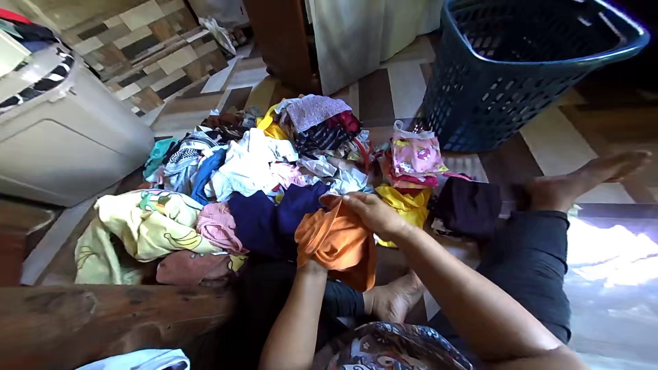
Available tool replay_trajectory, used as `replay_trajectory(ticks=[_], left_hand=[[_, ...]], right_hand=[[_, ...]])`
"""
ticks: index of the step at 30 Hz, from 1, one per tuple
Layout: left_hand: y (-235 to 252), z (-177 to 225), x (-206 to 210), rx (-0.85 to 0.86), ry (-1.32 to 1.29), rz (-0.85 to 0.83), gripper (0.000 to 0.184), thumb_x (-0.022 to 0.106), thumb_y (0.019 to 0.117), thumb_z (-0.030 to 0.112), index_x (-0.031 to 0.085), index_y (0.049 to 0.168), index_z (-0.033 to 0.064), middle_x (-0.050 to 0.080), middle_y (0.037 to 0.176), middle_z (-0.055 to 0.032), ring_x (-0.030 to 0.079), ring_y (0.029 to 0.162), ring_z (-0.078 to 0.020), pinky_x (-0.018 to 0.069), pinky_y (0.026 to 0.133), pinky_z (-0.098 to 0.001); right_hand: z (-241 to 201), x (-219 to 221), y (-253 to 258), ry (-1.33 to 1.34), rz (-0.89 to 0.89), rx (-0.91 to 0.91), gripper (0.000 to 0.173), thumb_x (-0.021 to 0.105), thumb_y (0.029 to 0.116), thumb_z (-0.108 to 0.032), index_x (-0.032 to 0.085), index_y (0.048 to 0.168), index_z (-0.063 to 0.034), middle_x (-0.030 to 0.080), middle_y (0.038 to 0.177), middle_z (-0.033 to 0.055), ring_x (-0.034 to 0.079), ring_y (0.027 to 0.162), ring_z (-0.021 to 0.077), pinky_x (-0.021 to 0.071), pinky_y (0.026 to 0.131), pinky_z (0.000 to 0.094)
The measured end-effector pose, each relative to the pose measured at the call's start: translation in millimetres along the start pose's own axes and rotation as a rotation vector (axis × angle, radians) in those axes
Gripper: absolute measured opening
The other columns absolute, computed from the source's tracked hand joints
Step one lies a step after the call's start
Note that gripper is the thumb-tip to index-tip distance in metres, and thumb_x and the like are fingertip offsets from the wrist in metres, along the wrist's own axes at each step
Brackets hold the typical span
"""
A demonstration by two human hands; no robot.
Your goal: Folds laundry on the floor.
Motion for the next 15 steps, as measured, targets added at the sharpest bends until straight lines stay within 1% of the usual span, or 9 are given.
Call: replay_trajectory(ticks=[1, 3, 5, 6, 8, 9, 11, 13, 15], left_hand=[[33, -19, -19, 0.104, -0.024, -0.144, 0.031, 0.024, 0.1115, 0.008, 0.049, 0.126, -0.0039, 0.061, 0.104, -0.0125, 0.062, 0.092, -0.0138, 0.0536, 0.084, -0.0279], [56, -37, -28, 0.12, -0.026, -0.348, 0.032, 0.026, 0.1107, 0.007, 0.057, 0.103, 0.0033, 0.065, 0.081, -0.0034, 0.065, 0.075, -0.0084, 0.0569, 0.072, -0.0243], [47, -45, -5, -0.071, 0.025, -0.513, 0.037, 0.024, 0.111, 0.012, 0.057, 0.095, 0.0087, 0.065, 0.075, -0.0015, 0.065, 0.07, -0.0086, 0.0564, 0.067, -0.0257], [40, -50, 10, -0.147, 0.058, -0.67, 0.037, 0.025, 0.1092, 0.018, 0.059, 0.095, 0.0132, 0.068, 0.078, 0.0007, 0.067, 0.074, -0.0078, 0.0579, 0.069, -0.0266], [27, -51, 26, -0.167, 0.095, -0.859, 0.025, 0.042, 0.1005, 0.024, 0.065, 0.093, 0.018, 0.073, 0.082, 0.003, 0.07, 0.077, -0.0065, 0.0599, 0.072, -0.0264], [22, -47, 28, -0.137, 0.106, -0.869, 0.028, 0.039, 0.1025, 0.023, 0.065, 0.094, 0.0186, 0.073, 0.083, 0.0035, 0.071, 0.079, -0.0062, 0.0601, 0.073, -0.0264], [23, -28, 27, -0.006, 0.084, -0.744, 0.035, 0.029, 0.1044, 0.023, 0.062, 0.101, 0.0149, 0.072, 0.088, 0.002, 0.07, 0.084, -0.0083, 0.06, 0.077, -0.0294], [33, -2, 26, 0.183, 0.082, -0.589, 0.035, 0.027, 0.1074, 0.021, 0.059, 0.111, 0.0079, 0.069, 0.094, -0.0022, 0.068, 0.091, -0.0115, 0.0586, 0.083, -0.0335], [44, 23, 24, 0.405, 0.182, -0.509, 0.035, 0.03, 0.1082, 0.019, 0.06, 0.115, 0.0035, 0.068, 0.098, -0.003, 0.066, 0.095, -0.0102, 0.0562, 0.089, -0.0325]], right_hand=[[7, -14, 7, -0.025, 0.063, 0.004, 0.037, 0.039, 0.1121, -0.025, 0.065, 0.12, -0.0002, 0.067, 0.099, 0.0116, 0.063, 0.085, 0.0157, 0.0538, 0.081, 0.0384], [23, -42, 16, -0.063, 0.214, 0.053, 0.042, 0.037, 0.1128, -0.032, 0.064, 0.119, -0.0004, 0.065, 0.096, 0.0156, 0.063, 0.083, 0.0232, 0.0532, 0.077, 0.046], [43, -69, 21, -0.067, 0.371, 0.109, 0.046, 0.036, 0.1125, -0.037, 0.064, 0.122, -0.0005, 0.066, 0.1, 0.0203, 0.065, 0.089, 0.0303, 0.0525, 0.082, 0.0533], [51, -83, 23, -0.048, 0.455, 0.117, 0.047, 0.037, 0.1122, -0.036, 0.063, 0.124, 0.0008, 0.066, 0.105, 0.0223, 0.066, 0.095, 0.0325, 0.0524, 0.086, 0.0555], [64, -113, 20, -0.003, 0.609, 0.141, 0.05, 0.033, 0.1125, -0.035, 0.059, 0.13, 0.0033, 0.064, 0.116, 0.0256, 0.064, 0.107, 0.0355, 0.0501, 0.094, 0.0578], [70, -127, 16, 0.012, 0.675, 0.16, 0.051, 0.031, 0.1128, -0.036, 0.057, 0.131, 0.0036, 0.063, 0.118, 0.0259, 0.063, 0.108, 0.0356, 0.0496, 0.093, 0.0578], [87, -147, 10, 0.018, 0.76, 0.199, 0.052, 0.03, 0.113, -0.037, 0.059, 0.13, 0.0033, 0.063, 0.119, 0.0257, 0.063, 0.11, 0.0353, 0.0483, 0.095, 0.0578], [95, -149, 4, -0.042, 0.713, 0.225, 0.051, 0.033, 0.1126, -0.037, 0.058, 0.131, 0.0031, 0.063, 0.12, 0.0282, 0.062, 0.11, 0.0394, 0.0476, 0.094, 0.0612], [91, -138, -1, -0.114, 0.593, 0.21, 0.048, 0.037, 0.1122, -0.035, 0.058, 0.132, 0.0027, 0.063, 0.12, 0.0289, 0.062, 0.11, 0.0405, 0.0475, 0.095, 0.062]])
Point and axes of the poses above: each hand's wrist, its own y-axis towards the middle knuckle, its own x-axis out of the palm, z = x × y, the point moved 8 cm from there along y, towards the middle knuckle
